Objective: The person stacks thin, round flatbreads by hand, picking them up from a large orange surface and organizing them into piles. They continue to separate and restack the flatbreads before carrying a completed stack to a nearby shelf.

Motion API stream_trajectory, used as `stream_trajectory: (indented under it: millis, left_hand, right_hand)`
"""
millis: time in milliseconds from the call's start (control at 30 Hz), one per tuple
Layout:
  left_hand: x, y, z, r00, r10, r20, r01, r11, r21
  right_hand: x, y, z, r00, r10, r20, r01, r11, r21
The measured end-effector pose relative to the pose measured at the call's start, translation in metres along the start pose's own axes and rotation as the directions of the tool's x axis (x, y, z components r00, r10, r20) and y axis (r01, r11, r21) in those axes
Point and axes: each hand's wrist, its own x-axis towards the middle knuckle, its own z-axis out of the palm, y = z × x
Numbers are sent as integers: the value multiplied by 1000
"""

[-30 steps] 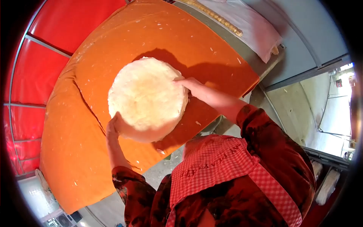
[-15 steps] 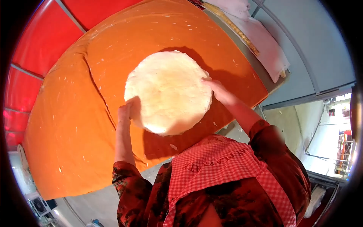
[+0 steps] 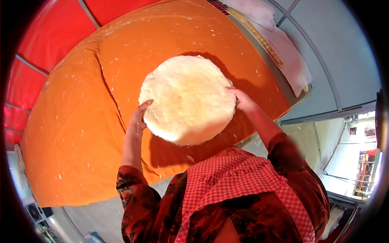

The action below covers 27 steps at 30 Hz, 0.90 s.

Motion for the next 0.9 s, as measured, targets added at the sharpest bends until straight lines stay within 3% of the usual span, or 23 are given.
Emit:
stream_trajectory:
  millis: [133, 233, 433, 633, 733, 833, 900]
  left_hand:
    - [-3, 8, -1, 995, 21, 101, -34, 992, 125]
    - [3, 9, -16, 954, 31, 299, -30, 1000, -11]
    - [12, -3, -22, 962, 25, 273, 17, 989, -150]
    - [13, -5, -22, 953, 29, 301, 15, 989, -144]
    - [21, -9, -29, 948, 6, 319, 40, 990, -139]
    - [34, -20, -41, 933, 32, 358, 24, 988, -151]
    - [40, -30, -51, 932, 40, 359, 22, 986, -165]
  right_hand:
    - [-14, -7, 10, 998, -67, 8, 67, 984, -168]
    - [12, 0, -21, 999, 52, -12, -53, 993, -107]
    - [14, 3, -14, 993, 61, -97, -68, 995, -73]
    - [21, 4, -32, 984, 20, 179, -15, 999, -30]
    - [21, -1, -29, 987, 83, 138, -77, 996, -48]
    - [22, 2, -34, 996, 88, -12, -88, 994, -59]
    - [32, 15, -41, 957, -187, 220, 260, 891, -373]
